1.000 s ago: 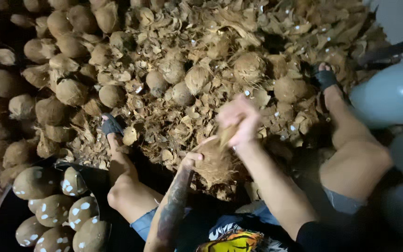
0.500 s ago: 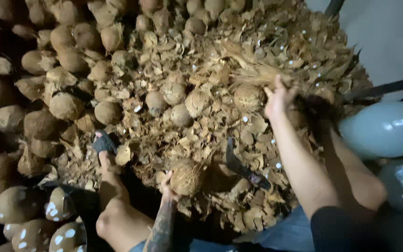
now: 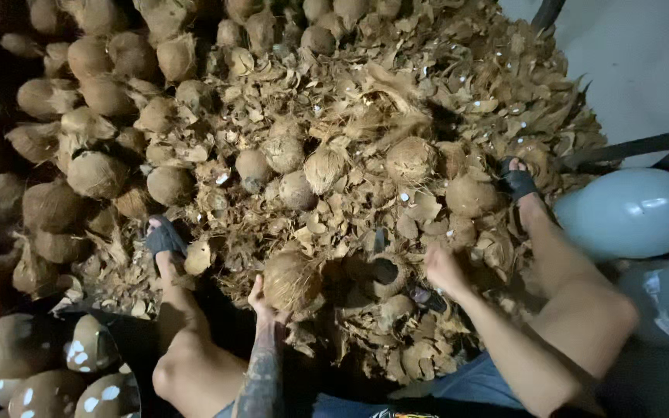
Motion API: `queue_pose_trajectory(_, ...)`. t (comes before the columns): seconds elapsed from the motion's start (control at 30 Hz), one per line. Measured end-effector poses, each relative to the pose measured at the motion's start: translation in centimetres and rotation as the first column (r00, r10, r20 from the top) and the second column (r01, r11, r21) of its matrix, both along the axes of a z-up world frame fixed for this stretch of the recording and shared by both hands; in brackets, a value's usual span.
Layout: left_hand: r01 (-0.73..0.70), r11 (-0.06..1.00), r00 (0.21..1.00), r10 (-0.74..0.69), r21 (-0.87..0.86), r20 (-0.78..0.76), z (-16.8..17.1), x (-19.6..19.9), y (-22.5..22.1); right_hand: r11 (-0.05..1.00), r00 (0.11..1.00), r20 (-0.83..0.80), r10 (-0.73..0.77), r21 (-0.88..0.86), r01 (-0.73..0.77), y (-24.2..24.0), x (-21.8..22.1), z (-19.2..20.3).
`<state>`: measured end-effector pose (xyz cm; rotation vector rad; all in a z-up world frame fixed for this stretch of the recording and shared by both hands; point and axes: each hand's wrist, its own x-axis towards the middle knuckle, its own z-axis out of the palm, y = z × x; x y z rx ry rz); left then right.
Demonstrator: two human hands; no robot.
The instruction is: The person sits on the floor and uses a curved knife to peel the husk off coconuts. They hold each coconut in their left hand and repeatedly strike the husk with the knife in their right hand, rotating the coconut until the husk is removed. The peeled coconuts are placed into a black basin to the left.
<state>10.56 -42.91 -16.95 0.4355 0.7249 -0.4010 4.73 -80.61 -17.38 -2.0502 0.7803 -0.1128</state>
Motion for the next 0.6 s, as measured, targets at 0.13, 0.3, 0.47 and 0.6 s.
queue_pose_trajectory(0.13, -0.049, 0.991, 0.999, 0.046, 0.125, 0.029, 1.4, -1.1, -1.2, 0.702, 0.554, -0.626, 0.549, -0.014, -0.712, -0.4, -4.0, -5.8)
queue_pose_trajectory(0.3, -0.095, 0.992, 0.991, 0.086, 0.085, 0.103, 4.5, -1.1, -2.2, 0.758, 0.603, -0.676, 0.424, -0.100, -0.644, 0.4, -3.7, -7.0)
queue_pose_trajectory(0.47, -0.115, 0.987, 0.992, 0.109, 0.112, 0.060, 3.5, -2.4, -1.4, 0.769, 0.603, -0.655, 0.456, -0.052, -0.638, -0.3, -3.2, -5.2)
queue_pose_trajectory(0.6, -0.092, 0.996, 0.992, 0.090, 0.015, 0.088, 4.0, -2.7, -1.1, 0.888, 0.829, -0.319, 0.459, 0.168, -0.427, 0.8, -4.4, -0.9)
